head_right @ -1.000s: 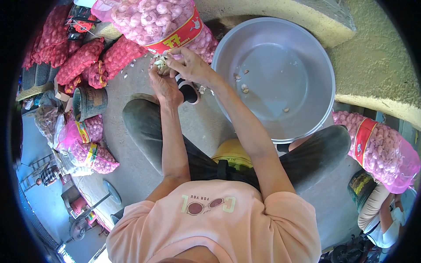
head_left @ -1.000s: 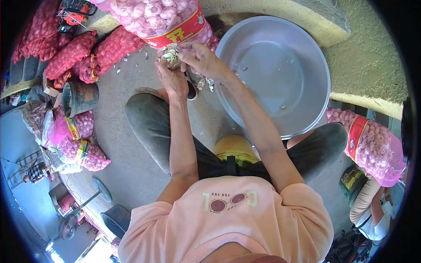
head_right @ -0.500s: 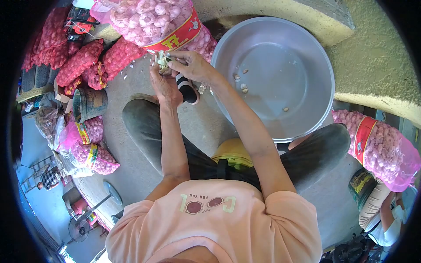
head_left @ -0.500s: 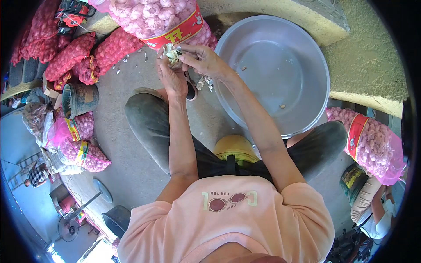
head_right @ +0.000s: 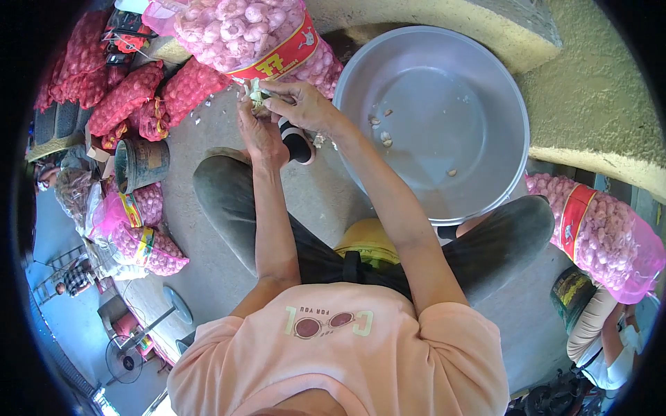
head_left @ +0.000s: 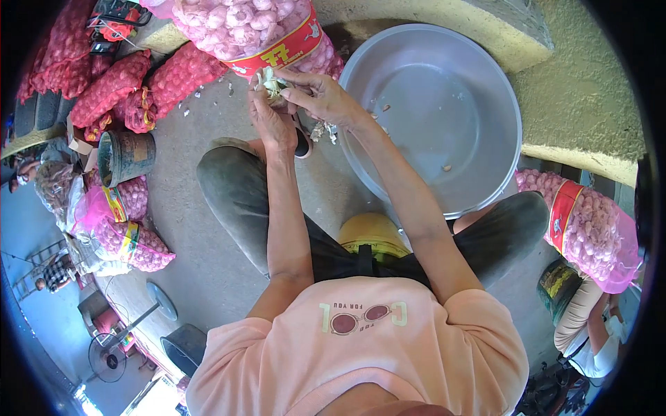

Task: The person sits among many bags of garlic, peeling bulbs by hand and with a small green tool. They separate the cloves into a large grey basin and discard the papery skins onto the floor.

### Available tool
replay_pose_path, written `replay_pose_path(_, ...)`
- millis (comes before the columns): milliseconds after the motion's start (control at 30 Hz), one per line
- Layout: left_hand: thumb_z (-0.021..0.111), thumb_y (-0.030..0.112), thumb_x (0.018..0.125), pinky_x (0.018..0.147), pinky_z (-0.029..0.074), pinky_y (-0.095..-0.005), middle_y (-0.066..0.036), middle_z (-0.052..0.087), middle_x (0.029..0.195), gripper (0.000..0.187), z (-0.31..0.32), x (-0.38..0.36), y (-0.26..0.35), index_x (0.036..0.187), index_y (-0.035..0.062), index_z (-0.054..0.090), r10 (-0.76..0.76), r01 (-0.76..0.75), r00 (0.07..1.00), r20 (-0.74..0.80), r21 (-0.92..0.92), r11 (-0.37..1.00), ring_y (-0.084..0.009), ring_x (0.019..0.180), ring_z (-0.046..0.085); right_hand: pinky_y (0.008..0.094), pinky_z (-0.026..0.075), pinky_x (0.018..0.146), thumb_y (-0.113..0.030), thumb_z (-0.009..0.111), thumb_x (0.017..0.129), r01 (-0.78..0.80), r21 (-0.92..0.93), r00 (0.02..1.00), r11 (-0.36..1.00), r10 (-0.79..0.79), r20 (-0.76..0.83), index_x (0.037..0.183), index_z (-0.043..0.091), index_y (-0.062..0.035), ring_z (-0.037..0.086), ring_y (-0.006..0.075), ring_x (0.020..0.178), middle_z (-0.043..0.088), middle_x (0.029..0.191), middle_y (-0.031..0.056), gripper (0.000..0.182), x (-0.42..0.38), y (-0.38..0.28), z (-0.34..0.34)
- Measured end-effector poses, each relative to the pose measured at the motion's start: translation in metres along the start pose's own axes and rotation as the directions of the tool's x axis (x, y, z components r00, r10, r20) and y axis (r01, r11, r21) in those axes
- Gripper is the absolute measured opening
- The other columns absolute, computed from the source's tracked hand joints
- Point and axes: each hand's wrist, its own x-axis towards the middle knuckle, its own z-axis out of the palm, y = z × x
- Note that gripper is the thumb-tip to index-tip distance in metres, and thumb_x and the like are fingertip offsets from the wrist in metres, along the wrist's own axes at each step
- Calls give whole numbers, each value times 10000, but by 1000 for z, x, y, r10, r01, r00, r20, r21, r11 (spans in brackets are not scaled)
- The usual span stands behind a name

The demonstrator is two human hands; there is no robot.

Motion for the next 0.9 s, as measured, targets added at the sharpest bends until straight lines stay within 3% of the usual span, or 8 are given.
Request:
replay_pose_path(167,414,214,953,493,432,-226,-55,596,943,379,2,0,2,1279,21,440,-4,4,1000,17,7,1000,-83,636,531,184,323,470,-226,609,898,5,22,998,1000,-4,-59,1297,539,-166,386,7,530,552,676,-55,409,0,2,3)
replay_pose_path(267,404,198,955,567,475,-245,-71,594,1003,378,2,0,2,1286,17,430,-13,13,1000,27,-18,1000,-106,723,569,178,307,459,-212,603,905,69,28,992,997,-66,-104,1262,573,-158,382,2,526,554,686,-67,363,6,17,5)
replay_pose_path(433,415,195,948,842,501,-337,-110,557,1152,395,-5,2,2,1295,7,421,10,-12,997,71,21,1000,-185,1012,578,171,273,432,-211,584,918,-3,22,997,1000,5,-82,1253,580,-146,358,-7,504,566,718,-67,341,5,8,0)
replay_pose_path(767,382,178,931,875,509,-357,-137,551,1170,409,-5,3,0,1288,-17,426,-8,9,1000,24,-25,1000,-221,1030,581,168,316,424,-214,554,930,-197,297,974,934,222,-51,1243,579,-95,383,9,507,513,680,-62,336,15,23,-19)
replay_pose_path(900,369,197,942,844,520,-354,-145,555,1146,383,-8,5,-5,1245,-24,446,-66,61,998,-17,-204,977,-232,1001,590,168,300,395,-258,564,930,-208,342,970,916,238,-47,1279,539,-85,368,9,470,549,721,-35,390,15,29,-15)
